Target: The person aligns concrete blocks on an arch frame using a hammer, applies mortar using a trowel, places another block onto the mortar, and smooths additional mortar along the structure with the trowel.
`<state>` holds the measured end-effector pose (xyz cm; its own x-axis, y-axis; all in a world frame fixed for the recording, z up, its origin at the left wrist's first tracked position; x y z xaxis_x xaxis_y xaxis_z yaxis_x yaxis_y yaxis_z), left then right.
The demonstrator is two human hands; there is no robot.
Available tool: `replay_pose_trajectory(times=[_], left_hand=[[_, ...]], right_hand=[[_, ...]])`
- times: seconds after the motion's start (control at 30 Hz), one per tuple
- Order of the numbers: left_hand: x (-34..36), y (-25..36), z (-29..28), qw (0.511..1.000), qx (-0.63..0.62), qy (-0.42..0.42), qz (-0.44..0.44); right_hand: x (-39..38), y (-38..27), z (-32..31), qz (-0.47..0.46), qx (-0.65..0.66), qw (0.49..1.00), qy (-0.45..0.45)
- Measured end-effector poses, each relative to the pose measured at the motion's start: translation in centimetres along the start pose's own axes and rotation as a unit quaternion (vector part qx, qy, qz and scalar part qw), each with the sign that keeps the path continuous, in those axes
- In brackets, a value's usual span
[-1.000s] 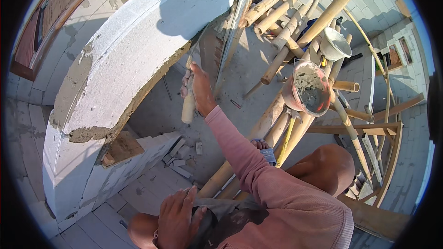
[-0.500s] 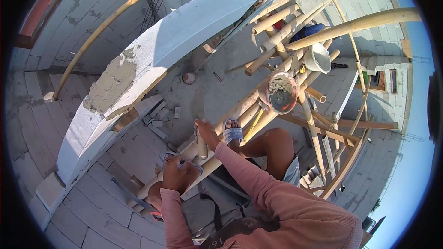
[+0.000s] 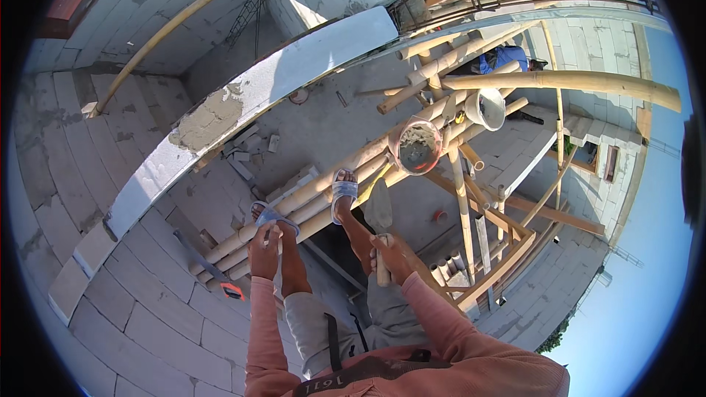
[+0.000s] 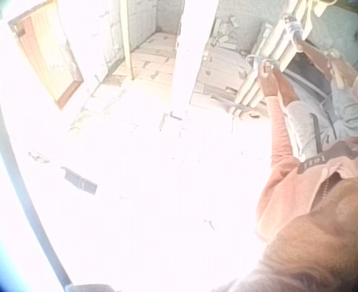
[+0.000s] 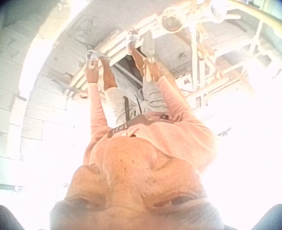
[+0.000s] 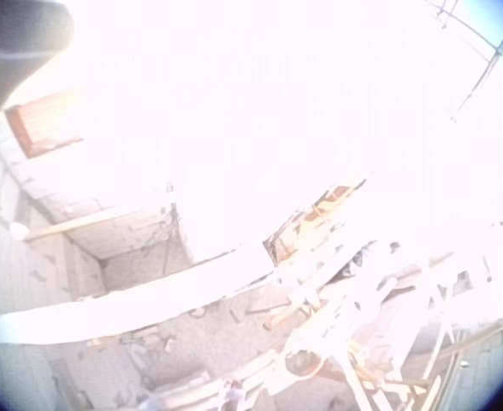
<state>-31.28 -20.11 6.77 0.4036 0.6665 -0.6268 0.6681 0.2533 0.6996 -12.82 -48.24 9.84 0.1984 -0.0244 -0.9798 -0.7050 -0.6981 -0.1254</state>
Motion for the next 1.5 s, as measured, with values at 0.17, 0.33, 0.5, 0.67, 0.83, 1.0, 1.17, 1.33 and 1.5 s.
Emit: replay_pose_trajectory(times=[0.17, 0.33, 0.5, 0.67, 0.83, 1.0, 1.17, 1.33, 1.5], left_hand=[[8.1, 10.7, -2.8, 0.977, 0.082, 0.133, 0.147], [17.4, 19.5, -3.4, 0.941, 0.18, 0.193, 0.212], [23.2, 23.2, -1.2, 0.905, 0.301, 0.178, 0.243], [26.6, 23.9, 3.0, 0.894, 0.392, 0.133, 0.173], [28.8, 24.4, 5.1, 0.886, 0.439, 0.09, 0.121], [29.2, 24.3, 6.5, 0.862, 0.498, 0.03, 0.094], [29.4, 24.1, 6.8, 0.842, 0.527, 0.056, 0.099], [29.3, 24.3, 7.4, 0.838, 0.515, 0.095, 0.155], [29.0, 24.1, 7.0, 0.841, 0.514, 0.094, 0.139]], right_hand=[[-3.2, 4.1, -2.0, 0.051, -0.046, 0.998, 0.007], [-3.1, 5.9, -1.6, 0.019, -0.158, 0.987, 0.01], [-1.8, 6.1, -1.2, -0.014, -0.291, 0.956, 0.025], [-0.2, 7.0, -2.4, -0.024, -0.31, 0.95, 0.036], [0.2, 6.5, -2.9, -0.007, -0.287, 0.957, 0.029], [-0.1, 5.8, -3.0, 0.025, -0.281, 0.959, 0.004], [-0.3, 5.2, -3.0, 0.025, -0.279, 0.96, 0.006], [0.9, 6.0, -4.1, -0.006, -0.262, 0.965, 0.026], [1.4, 6.0, -4.5, -0.008, -0.294, 0.956, 0.018]])
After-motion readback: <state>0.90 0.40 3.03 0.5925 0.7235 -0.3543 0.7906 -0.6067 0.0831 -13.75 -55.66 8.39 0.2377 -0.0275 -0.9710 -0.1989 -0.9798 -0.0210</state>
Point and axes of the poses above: each hand's wrist, its own x-axis towards the middle knuckle, its own z-axis out of the palm, y = z × x, the point moved 6 cm from there along x, towards the middle knuckle, and after that the axes turned 8 degrees about -x, right-handed, at the moved point
